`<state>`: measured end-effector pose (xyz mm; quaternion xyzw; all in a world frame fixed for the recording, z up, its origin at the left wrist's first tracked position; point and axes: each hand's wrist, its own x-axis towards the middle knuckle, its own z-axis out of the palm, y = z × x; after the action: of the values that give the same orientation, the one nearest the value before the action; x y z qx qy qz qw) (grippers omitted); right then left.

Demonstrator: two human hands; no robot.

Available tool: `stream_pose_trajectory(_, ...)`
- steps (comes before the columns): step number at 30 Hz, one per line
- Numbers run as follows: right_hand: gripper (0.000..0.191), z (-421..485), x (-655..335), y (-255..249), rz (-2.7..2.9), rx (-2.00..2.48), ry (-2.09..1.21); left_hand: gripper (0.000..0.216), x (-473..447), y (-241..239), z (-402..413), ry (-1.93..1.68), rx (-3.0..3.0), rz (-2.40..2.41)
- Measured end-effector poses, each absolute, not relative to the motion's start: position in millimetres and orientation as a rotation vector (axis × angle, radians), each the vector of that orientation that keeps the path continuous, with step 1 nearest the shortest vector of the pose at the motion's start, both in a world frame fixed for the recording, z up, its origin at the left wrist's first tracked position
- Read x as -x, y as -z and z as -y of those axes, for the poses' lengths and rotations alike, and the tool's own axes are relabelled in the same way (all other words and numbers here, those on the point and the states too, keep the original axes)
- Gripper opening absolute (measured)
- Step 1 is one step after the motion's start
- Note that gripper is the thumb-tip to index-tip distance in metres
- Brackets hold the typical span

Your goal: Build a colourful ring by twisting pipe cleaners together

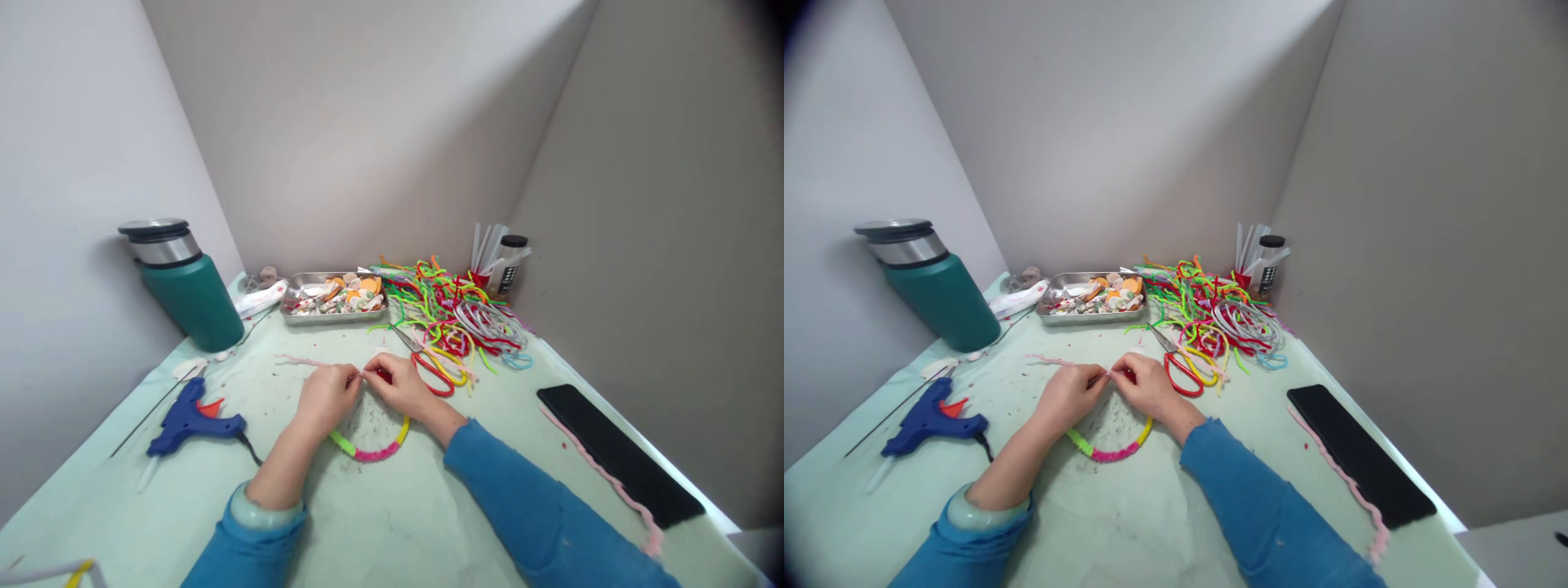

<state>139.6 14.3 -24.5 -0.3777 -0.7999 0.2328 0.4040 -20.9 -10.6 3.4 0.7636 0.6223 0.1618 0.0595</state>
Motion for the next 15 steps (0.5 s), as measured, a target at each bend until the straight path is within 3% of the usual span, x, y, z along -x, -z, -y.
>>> stream_pose_trajectory(8, 0.007, -10.4, -141.8, 20.4, 2.116, 0.955, -0.459, 0.027, 19.7, -2.9, 12.4, -0.525, -2.354, -1.861)
stream_pose_trajectory(15, 0.012, -16.3, -143.5, 23.8, 1.925, 0.941, -0.709, 0.031, 22.3, -2.8, 5.3, -0.82, -1.672, -1.455)
